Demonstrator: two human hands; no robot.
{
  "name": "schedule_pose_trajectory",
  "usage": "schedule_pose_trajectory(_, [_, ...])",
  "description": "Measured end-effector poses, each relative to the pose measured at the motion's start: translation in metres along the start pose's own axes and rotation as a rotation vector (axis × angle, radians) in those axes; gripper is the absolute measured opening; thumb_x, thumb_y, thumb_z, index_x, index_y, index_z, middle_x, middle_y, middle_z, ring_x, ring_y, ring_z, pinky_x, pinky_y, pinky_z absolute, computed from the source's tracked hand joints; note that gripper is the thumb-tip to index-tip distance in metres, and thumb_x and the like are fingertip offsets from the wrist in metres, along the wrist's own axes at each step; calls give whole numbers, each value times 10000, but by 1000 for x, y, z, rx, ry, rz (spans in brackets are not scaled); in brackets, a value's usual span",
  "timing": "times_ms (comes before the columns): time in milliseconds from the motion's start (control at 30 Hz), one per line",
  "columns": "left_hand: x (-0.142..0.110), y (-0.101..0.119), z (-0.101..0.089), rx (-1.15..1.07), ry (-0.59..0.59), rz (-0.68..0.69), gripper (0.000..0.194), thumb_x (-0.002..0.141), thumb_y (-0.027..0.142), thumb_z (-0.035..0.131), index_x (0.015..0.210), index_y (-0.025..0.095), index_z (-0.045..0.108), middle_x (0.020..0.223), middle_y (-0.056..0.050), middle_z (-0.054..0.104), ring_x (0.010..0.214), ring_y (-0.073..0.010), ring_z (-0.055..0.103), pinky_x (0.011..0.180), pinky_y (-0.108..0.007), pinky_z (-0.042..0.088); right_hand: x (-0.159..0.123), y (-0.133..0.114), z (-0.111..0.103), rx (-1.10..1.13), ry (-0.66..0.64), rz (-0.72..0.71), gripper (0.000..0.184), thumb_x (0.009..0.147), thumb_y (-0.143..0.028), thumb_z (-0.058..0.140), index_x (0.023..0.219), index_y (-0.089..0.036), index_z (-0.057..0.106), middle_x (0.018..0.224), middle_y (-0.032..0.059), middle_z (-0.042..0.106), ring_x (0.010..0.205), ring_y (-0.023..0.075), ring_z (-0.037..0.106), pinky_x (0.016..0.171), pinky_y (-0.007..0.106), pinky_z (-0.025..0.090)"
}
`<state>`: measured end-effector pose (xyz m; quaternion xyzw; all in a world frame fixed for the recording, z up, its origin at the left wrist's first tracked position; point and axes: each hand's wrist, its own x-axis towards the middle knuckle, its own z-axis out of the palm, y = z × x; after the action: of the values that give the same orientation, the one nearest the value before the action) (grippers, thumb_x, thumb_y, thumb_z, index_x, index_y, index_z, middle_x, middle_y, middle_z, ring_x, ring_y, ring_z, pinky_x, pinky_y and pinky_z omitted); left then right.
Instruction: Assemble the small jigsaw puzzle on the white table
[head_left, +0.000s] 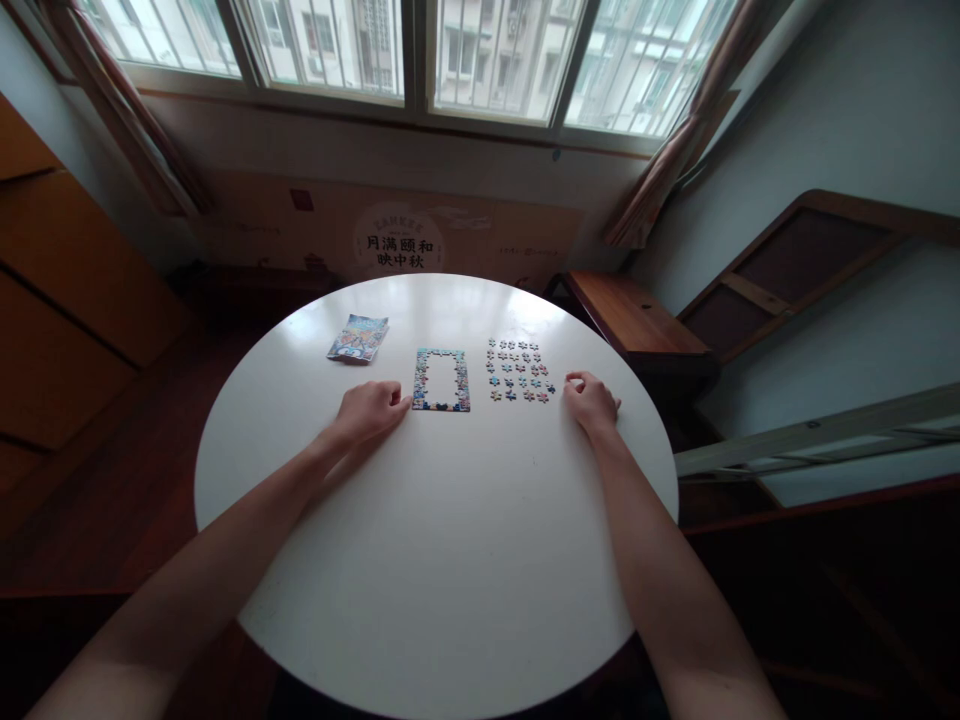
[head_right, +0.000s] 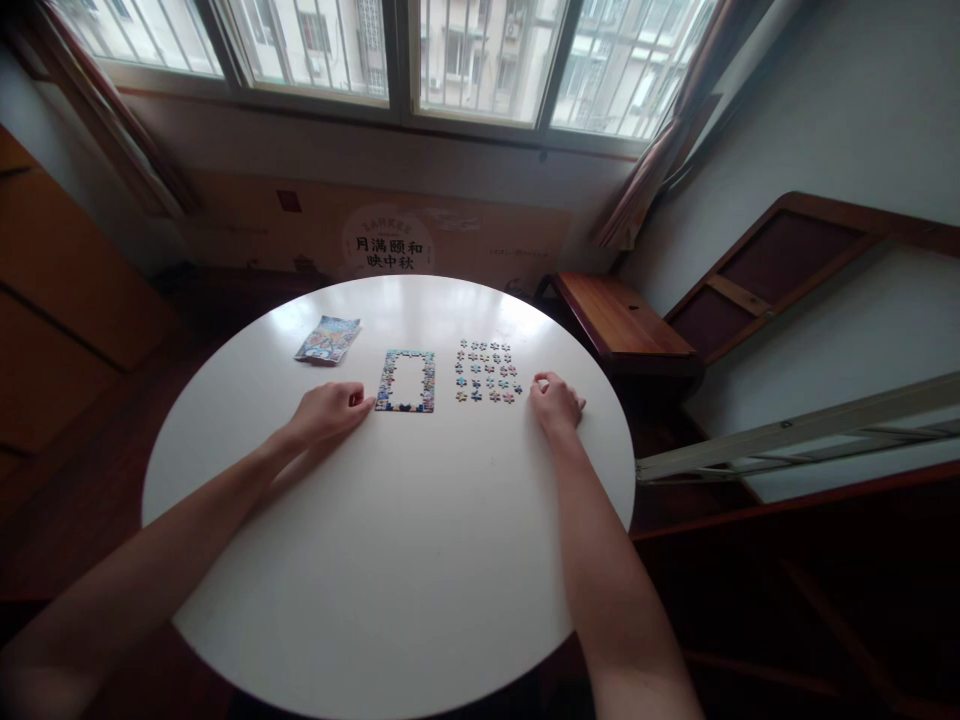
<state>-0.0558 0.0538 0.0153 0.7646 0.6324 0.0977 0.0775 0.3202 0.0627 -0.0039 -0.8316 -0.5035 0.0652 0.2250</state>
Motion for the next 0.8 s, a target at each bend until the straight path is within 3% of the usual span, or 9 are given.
schedule_pose_trajectory(800, [-2, 2, -5, 23, -38, 13, 372, 870, 514, 430, 763, 213, 620, 768, -59, 697, 686, -199, 602, 581, -272, 315, -1, -1, -2, 7, -9, -14, 301, 835, -296, 499, 1072, -264, 683, 872, 49, 689, 931, 245, 590, 929, 430, 335])
